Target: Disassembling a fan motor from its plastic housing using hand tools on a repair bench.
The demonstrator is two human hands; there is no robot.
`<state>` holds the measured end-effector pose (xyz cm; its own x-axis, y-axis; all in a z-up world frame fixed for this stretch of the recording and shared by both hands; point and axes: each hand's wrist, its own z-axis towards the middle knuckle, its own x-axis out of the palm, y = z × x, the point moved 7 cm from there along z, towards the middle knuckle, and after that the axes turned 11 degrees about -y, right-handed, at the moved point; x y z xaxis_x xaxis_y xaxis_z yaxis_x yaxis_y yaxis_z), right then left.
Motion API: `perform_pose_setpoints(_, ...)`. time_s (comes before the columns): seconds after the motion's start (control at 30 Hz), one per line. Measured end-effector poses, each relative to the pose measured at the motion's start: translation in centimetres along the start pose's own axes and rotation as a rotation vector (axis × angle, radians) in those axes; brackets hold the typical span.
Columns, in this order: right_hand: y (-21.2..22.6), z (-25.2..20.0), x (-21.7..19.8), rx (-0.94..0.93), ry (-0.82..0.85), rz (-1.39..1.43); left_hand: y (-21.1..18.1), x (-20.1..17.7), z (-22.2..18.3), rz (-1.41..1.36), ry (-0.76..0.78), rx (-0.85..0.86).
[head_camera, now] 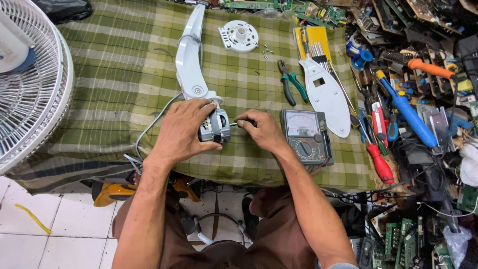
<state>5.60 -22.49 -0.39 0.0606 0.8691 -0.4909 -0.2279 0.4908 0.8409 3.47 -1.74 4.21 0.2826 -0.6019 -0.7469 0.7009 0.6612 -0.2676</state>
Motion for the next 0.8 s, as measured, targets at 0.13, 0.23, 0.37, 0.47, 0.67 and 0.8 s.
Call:
perform_pose_setpoints(0.13,-0.4,0.1,0.1,-0.008,0.003,0.018,-0.1,-0.2,0.0,0.008,0.022,-0.017)
perform_pose_setpoints(0.23,-0.7,-0.1,0.0,-0.017,0.014,-0.017,0.0,-0.4,-0.5,0.096,-0.021,0.021)
perform_pose_setpoints(0.37,-0.9,-0.3,0.0,-0.034,0.025,-0.063,0.2,-0.4,-1.1,0.086,0.013,-0.024)
perform_pose_setpoints(0.47,0.9,-0.7,0.0,-0.105,0.056,-0.102,0.3,-0.4,-1.1,0.041,0.022,-0.054)
perform_pose_setpoints(0.67,3.5,-1.8,0.7,-0.258,0.176,-0.142,0.5,-0.2,-1.3,-0.024,-0.017,-0.061)
perform_pose_setpoints(0.8,4.2,-2.5,1.0,-0.263,0.234,-0.125,0.6,-0.1,-1.2,-0.035,-0.031,-0.058)
